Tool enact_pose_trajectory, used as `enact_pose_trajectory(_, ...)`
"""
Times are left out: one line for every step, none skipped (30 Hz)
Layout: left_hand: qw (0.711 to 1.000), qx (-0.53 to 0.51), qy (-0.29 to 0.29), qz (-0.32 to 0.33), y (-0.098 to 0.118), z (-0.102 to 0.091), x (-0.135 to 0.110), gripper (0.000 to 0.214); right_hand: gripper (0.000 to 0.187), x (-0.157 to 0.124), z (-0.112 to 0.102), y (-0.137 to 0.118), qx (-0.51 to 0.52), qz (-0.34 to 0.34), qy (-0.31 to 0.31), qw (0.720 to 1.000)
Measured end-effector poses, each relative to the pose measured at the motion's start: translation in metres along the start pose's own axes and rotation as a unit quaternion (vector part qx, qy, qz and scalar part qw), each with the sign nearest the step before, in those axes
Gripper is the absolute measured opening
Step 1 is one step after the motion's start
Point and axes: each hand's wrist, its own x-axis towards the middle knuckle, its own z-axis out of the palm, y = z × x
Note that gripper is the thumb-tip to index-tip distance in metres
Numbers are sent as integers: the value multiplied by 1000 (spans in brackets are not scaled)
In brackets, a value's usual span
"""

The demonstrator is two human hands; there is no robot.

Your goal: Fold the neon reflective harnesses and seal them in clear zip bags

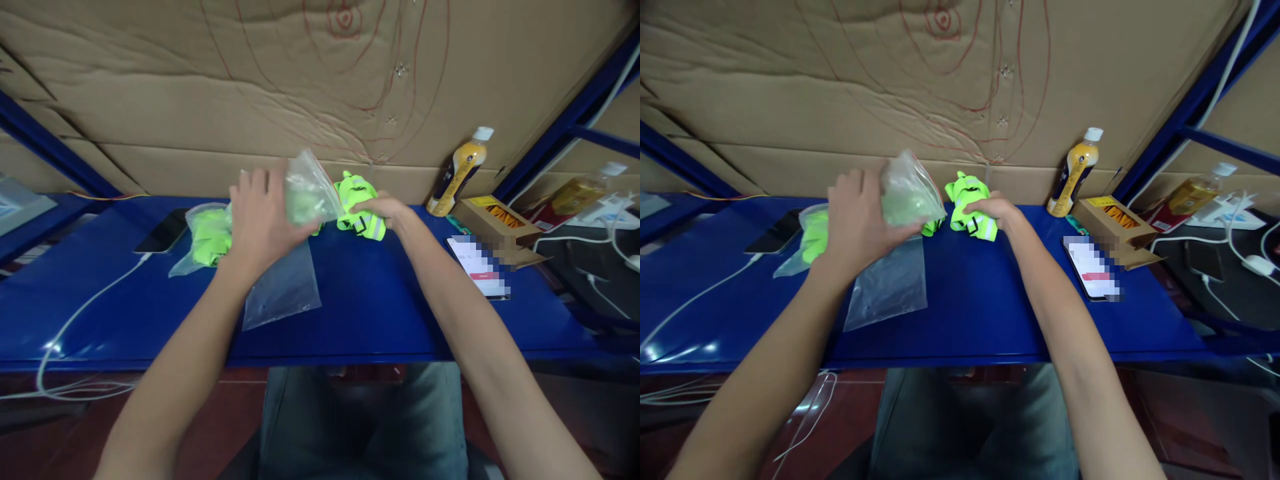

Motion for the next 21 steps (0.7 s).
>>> enact_pose_trajectory(999,18,-24,32,4,1,-4,105,28,-2,-11,1,34,-11,-7,999)
enact_pose_trajectory(996,34,-47,65,8,4,-9,112,27,-4,-22,2,77,-25,-13,997)
enact_pose_trajectory(991,49,-71,99,12,7,-14,121,28,-5,-33,4,126,-40,-20,991)
enact_pose_trajectory(986,61,-91,126,16,12,-19,130,29,-6,-42,5,177,-58,-29,982)
enact_pose_trajectory(981,72,-107,142,19,17,-23,137,32,-6,-51,5,223,-77,-41,971)
enact_pose_trajectory(978,80,-118,151,21,23,-26,143,35,-5,-58,6,256,-96,-57,960)
enact_pose_trajectory(977,84,-123,155,22,28,-29,147,40,-4,-64,5,271,-116,-70,953)
enact_pose_trajectory(976,79,-123,160,22,32,-29,150,45,-3,-68,4,263,-136,-76,952)
enact_pose_trajectory(977,62,-116,168,21,35,-28,151,50,-2,-70,2,242,-158,-74,954)
enact_pose_trajectory(979,29,-103,175,21,36,-24,148,55,-1,-71,-1,212,-182,-63,958)
enact_pose_trajectory(980,-22,-85,178,22,36,-19,138,58,0,-70,-5,175,-212,-39,961)
enact_pose_trajectory(979,-93,-64,170,25,35,-12,124,61,0,-68,-10,128,-248,-4,960)
enact_pose_trajectory(972,-179,-46,146,30,34,-4,106,64,-1,-64,-15,73,-288,41,954)
enact_pose_trajectory(954,-277,-33,111,37,33,6,89,65,-2,-59,-21,12,-326,87,941)
enact_pose_trajectory(922,-380,-29,63,47,32,16,75,65,-5,-53,-27,-49,-359,127,923)
enact_pose_trajectory(877,-478,-38,15,57,31,27,68,65,-9,-47,-33,-106,-386,153,903)
enact_pose_trajectory(822,-567,-51,-22,68,32,38,62,65,-13,-42,-39,-153,-408,161,886)
enact_pose_trajectory(761,-643,-70,-47,79,33,49,55,67,-18,-37,-44,-188,-430,152,870)
enact_pose_trajectory(700,-706,-74,-74,87,35,60,46,71,-22,-34,-49,-213,-452,134,856)
enact_pose_trajectory(650,-752,-51,-102,93,38,69,38,77,-24,-32,-53,-228,-473,109,844)
enact_pose_trajectory(611,-782,-28,-123,97,41,77,29,82,-25,-34,-56,-231,-490,81,837)
